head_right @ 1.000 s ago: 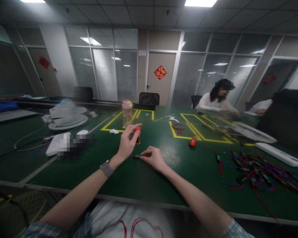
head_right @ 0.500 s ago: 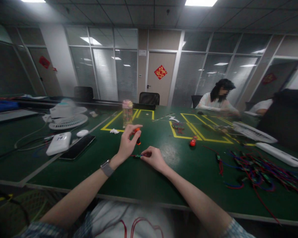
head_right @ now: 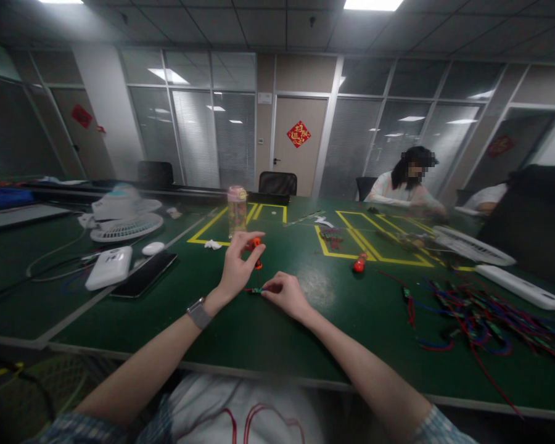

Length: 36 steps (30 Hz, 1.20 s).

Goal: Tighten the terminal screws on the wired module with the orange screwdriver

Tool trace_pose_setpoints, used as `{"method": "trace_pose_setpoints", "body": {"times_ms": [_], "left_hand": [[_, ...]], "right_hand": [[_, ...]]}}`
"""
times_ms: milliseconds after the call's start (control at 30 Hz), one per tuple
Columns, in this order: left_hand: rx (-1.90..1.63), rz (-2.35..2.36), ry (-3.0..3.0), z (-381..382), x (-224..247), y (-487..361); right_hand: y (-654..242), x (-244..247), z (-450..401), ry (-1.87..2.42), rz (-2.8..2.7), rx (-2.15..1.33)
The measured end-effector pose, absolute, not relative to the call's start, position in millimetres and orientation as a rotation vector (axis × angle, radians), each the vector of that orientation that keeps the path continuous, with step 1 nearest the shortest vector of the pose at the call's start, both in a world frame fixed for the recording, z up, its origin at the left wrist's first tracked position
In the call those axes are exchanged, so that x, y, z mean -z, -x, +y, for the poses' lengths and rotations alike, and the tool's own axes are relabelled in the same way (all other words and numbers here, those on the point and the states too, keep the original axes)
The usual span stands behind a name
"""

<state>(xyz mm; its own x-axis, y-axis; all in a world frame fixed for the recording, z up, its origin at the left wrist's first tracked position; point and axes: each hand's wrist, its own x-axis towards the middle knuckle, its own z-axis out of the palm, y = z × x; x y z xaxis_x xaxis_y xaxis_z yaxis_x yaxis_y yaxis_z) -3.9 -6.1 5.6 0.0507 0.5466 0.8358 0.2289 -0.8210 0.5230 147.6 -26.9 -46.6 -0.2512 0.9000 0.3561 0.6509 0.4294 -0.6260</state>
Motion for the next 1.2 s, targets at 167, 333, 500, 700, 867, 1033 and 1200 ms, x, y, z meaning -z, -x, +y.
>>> {"method": "trace_pose_setpoints", "body": {"times_ms": [167, 333, 500, 700, 867, 1033, 1200], "left_hand": [[-1.718, 0.695, -2.040, -4.7, -4.7, 2.9], [-1.678, 0.640, -2.022, -8.4, -6.8, 2.9], [-1.806, 0.729, -2.087, -9.1, -8.4, 3.6], [-1.721, 0.668, -2.019, -7.0, -7.1, 3.7], [-1.695, 0.658, -2.011, -9.7, -7.9, 4.2], [-1.795, 0.741, -2.061, -9.0, -8.7, 3.4], [-1.768, 0.729, -2.052, -5.7, -6.7, 3.8]], "right_hand": [[-148.8, 50.5, -24.9, 1.291, -2.000, -0.454], [-148.6, 48.8, -26.6, 1.296, -1.994, -0.455], [-147.8, 46.6, -27.6, 1.314, -1.990, -0.458], [-147.7, 45.6, -28.1, 1.318, -1.998, -0.457], [-147.7, 46.4, -28.0, 1.317, -2.002, -0.474], [-147.3, 47.3, -28.1, 1.339, -1.986, -0.480], [-147.1, 47.6, -28.8, 1.356, -1.965, -0.495]]}}
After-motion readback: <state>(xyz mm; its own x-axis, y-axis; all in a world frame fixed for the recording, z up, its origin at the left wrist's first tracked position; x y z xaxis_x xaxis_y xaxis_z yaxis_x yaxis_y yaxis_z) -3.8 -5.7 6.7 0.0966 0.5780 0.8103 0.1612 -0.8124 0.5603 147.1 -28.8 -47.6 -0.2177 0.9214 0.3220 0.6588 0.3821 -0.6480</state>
